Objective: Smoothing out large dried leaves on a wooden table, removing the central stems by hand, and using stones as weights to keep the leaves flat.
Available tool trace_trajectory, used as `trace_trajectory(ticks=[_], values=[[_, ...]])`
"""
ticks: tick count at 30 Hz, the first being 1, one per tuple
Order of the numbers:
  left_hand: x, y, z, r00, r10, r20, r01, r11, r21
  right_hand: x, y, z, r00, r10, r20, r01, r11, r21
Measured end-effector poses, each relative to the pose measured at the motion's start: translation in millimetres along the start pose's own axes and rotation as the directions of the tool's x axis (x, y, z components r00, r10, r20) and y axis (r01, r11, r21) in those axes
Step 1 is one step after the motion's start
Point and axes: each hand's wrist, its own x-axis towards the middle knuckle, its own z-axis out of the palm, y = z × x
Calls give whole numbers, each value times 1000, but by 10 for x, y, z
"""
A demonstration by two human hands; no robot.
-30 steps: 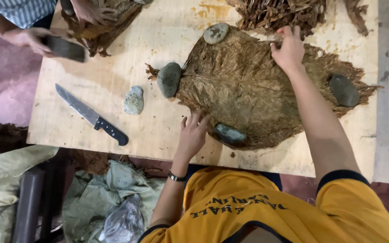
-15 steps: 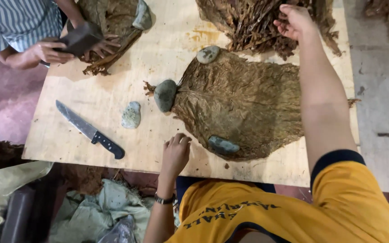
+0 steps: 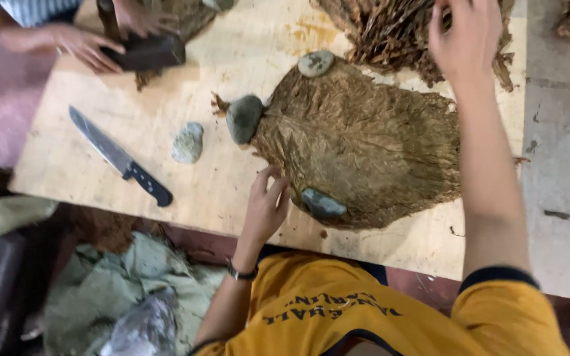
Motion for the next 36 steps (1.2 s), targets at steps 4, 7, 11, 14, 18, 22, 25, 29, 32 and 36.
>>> trace_trajectory(ticks=[4, 7, 11, 14, 18, 22, 25, 29, 32, 36], values=[[246, 92, 255, 1000, 15, 20, -7, 943, -333, -636, -550, -500, 998, -9, -70, 10, 1000, 13], [421, 174, 472, 985, -107, 137, 165, 827, -538, -1213, -990, -868, 997, 68, 29, -70, 994, 82], [626, 64, 973, 919, -238, 315, 391, 653, -648, -2060, -1425, -1043, 954, 235, 185, -271, 941, 203], [907, 51, 1319, 909, -153, 387, 390, 637, -665, -2440, -1744, -1026, 915, 317, 249, -383, 878, 287], [1419, 72, 1798, 698, -285, 657, 716, 238, -657, -2472, -2119, -1118, 850, 454, 266, -522, 656, 545], [1623, -84, 2192, 794, -270, 545, 598, 182, -781, -2419, -2306, -1346, 738, 411, 536, -666, 316, 676], [1685, -249, 2451, 911, -249, 330, 404, 368, -838, -2243, -2135, -1580, 678, 279, 680, -724, 92, 684], [1836, 84, 1635, 998, -43, -52, 12, 873, -487, -2166, -1804, -1600, 667, 435, 605, -656, -42, 754], [1801, 348, 1351, 995, -55, -88, 35, 977, -211, -2003, -1694, -1474, 444, 627, 640, -732, -158, 662], [1486, 478, 1642, 995, -92, 39, 92, 996, -10, -1987, -1592, -745, 378, 706, 599, -740, -158, 654]])
